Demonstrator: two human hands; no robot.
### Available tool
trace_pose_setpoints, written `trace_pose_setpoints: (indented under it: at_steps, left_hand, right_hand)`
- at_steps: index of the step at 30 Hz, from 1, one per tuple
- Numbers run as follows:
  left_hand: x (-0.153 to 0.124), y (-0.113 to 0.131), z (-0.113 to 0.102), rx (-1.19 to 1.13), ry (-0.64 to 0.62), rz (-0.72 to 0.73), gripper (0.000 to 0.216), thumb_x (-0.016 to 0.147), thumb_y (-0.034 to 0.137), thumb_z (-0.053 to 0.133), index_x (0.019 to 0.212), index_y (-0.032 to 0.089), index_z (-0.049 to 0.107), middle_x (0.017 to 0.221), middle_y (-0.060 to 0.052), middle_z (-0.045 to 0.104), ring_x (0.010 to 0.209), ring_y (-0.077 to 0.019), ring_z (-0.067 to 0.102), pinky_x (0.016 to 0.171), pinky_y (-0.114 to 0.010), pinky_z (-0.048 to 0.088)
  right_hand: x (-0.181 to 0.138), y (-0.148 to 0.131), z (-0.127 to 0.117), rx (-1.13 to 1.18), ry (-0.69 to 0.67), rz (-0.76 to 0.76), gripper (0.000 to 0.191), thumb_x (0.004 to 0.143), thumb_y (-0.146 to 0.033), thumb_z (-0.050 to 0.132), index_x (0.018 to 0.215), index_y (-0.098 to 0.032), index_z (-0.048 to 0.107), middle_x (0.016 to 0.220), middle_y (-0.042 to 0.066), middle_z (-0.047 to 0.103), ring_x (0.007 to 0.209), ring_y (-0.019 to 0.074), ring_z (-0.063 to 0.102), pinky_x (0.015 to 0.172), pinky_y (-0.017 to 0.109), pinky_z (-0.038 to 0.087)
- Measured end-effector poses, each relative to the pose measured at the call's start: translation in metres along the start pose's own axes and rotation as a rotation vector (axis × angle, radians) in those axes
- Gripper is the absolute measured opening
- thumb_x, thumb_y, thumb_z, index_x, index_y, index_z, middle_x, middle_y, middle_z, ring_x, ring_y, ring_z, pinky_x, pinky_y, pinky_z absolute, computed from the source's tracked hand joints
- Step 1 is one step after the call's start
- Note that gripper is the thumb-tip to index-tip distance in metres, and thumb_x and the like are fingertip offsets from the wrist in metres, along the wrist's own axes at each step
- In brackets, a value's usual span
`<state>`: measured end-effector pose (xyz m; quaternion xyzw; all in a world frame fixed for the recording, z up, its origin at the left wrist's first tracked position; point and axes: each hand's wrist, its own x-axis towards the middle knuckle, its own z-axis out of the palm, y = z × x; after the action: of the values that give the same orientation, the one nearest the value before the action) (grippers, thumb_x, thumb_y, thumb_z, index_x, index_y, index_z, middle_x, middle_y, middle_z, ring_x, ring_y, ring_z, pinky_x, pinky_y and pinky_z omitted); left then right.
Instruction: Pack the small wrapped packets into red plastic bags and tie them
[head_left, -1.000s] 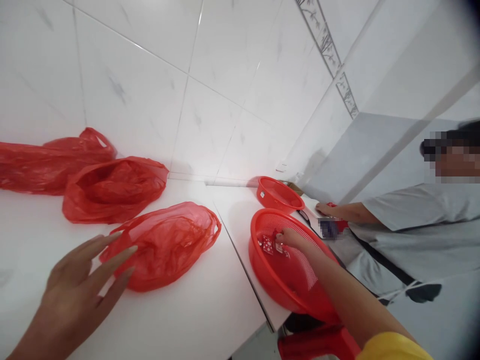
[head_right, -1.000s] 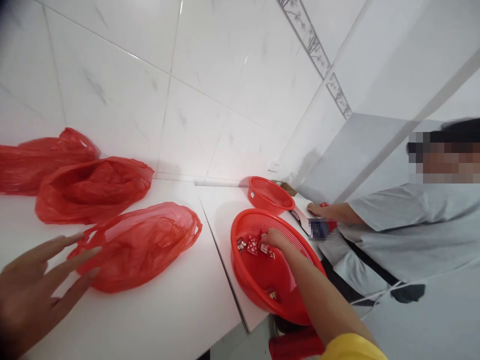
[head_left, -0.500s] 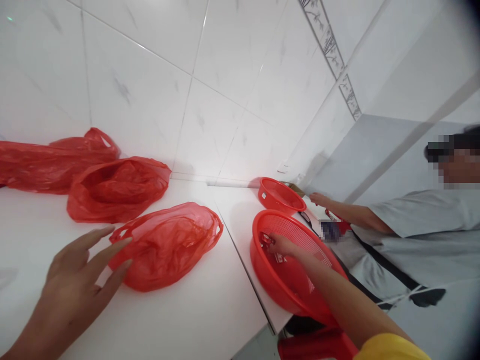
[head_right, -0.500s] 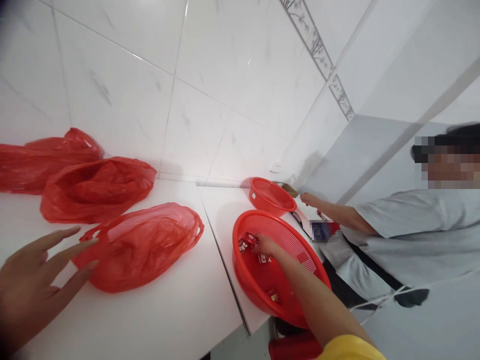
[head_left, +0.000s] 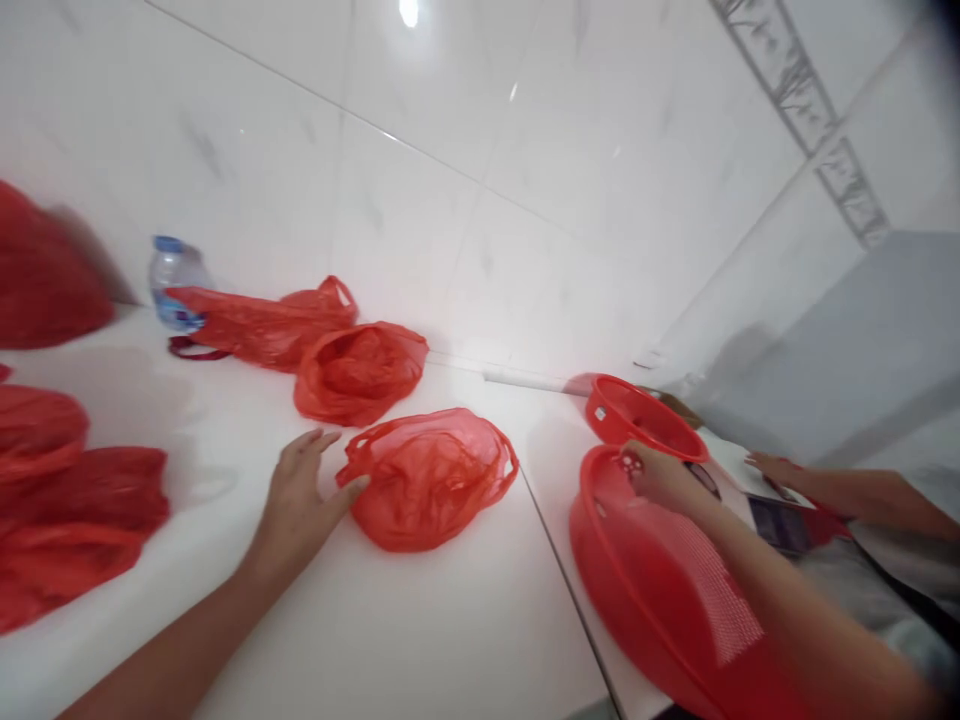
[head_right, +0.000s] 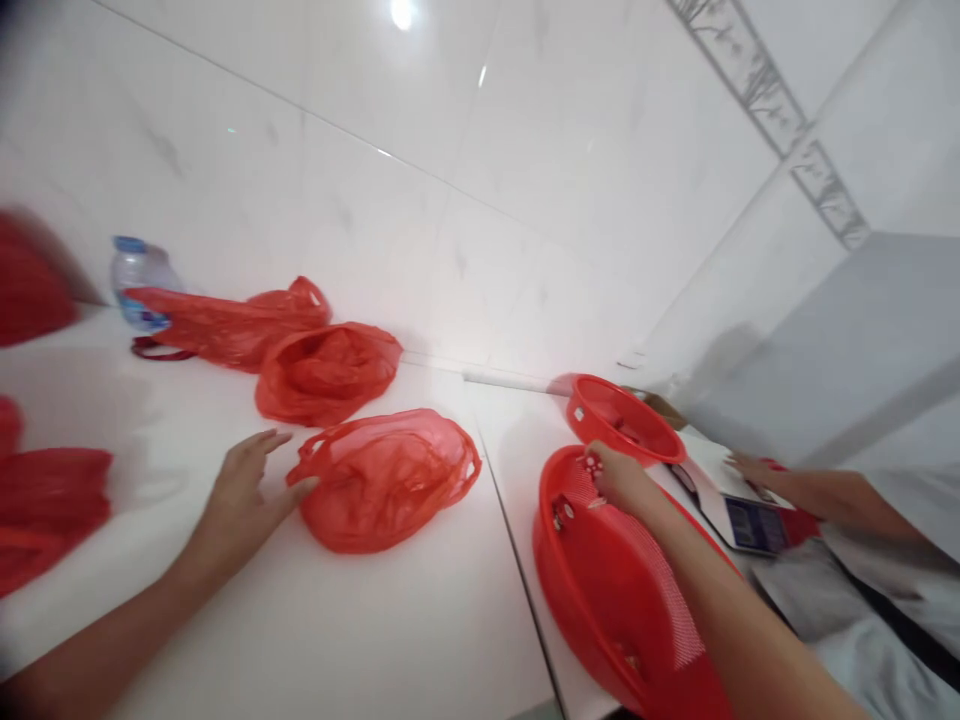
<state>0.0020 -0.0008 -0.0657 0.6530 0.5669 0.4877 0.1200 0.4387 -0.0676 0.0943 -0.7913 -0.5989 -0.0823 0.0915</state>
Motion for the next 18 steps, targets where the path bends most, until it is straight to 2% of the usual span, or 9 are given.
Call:
trace_pose_setpoints:
  at_steps: [4, 7, 11, 13, 16, 18]
  left_hand:
    - [-0.001, 0.003, -0.001, -0.091, -0.073, -0.099, 0.064, 0.075, 0.048, 0.059, 0.131, 0.021, 0.04, 0.134, -0.014, 0.039, 0.12, -0.0299, 0.047, 0.092, -0.047, 0.047]
    - [-0.003, 0.01, -0.006, -0.155, -0.144, -0.161, 0.065, 0.075, 0.047, 0.059, 0.132, 0.022, 0.039, 0.133, -0.013, 0.04, 0.107, -0.0264, 0.055, 0.084, -0.043, 0.051]
    - [-0.003, 0.016, -0.013, -0.185, -0.214, -0.184, 0.066, 0.075, 0.045, 0.059, 0.133, 0.023, 0.037, 0.133, -0.011, 0.042, 0.096, -0.0222, 0.059, 0.079, -0.039, 0.053]
    - [-0.003, 0.015, -0.014, -0.189, -0.227, -0.168, 0.064, 0.076, 0.044, 0.058, 0.133, 0.024, 0.037, 0.133, -0.01, 0.043, 0.094, -0.0212, 0.058, 0.078, -0.038, 0.053]
    - [-0.003, 0.012, -0.014, -0.207, -0.234, -0.127, 0.062, 0.076, 0.041, 0.059, 0.132, 0.026, 0.039, 0.129, -0.009, 0.044, 0.093, -0.0206, 0.058, 0.078, -0.038, 0.052]
    - [-0.004, 0.01, -0.014, -0.222, -0.239, -0.084, 0.06, 0.076, 0.038, 0.059, 0.132, 0.027, 0.04, 0.127, -0.008, 0.046, 0.094, -0.0212, 0.058, 0.08, -0.039, 0.052]
  right_hand:
    - [0.023, -0.05, -0.02, 0.117, -0.035, -0.164, 0.025, 0.072, -0.01, 0.049, 0.091, -0.023, 0.057, 0.07, -0.001, 0.058, 0.06, 0.0136, 0.054, 0.056, 0.024, 0.04]
    - [0.027, -0.104, -0.016, 0.297, -0.112, -0.245, 0.033, 0.074, -0.01, 0.044, 0.102, -0.024, 0.054, 0.073, -0.002, 0.055, 0.058, 0.0113, 0.053, 0.053, 0.022, 0.039]
    - [0.018, -0.172, 0.011, 0.306, -0.172, -0.551, 0.031, 0.073, -0.006, 0.045, 0.097, -0.023, 0.056, 0.086, 0.0, 0.054, 0.068, 0.0099, 0.053, 0.06, 0.021, 0.039]
    - [0.011, -0.198, 0.03, 0.272, -0.214, -0.64, 0.031, 0.074, -0.006, 0.046, 0.097, -0.023, 0.057, 0.089, 0.001, 0.054, 0.068, 0.0096, 0.052, 0.059, 0.02, 0.038]
    - [0.005, -0.221, 0.055, 0.28, -0.324, -0.694, 0.033, 0.075, -0.007, 0.05, 0.101, -0.025, 0.059, 0.1, 0.002, 0.054, 0.071, 0.0101, 0.053, 0.055, 0.019, 0.038]
    - [0.004, -0.228, 0.063, 0.282, -0.395, -0.749, 0.041, 0.074, -0.005, 0.052, 0.108, -0.027, 0.059, 0.105, 0.002, 0.053, 0.08, 0.0125, 0.056, 0.058, 0.019, 0.04]
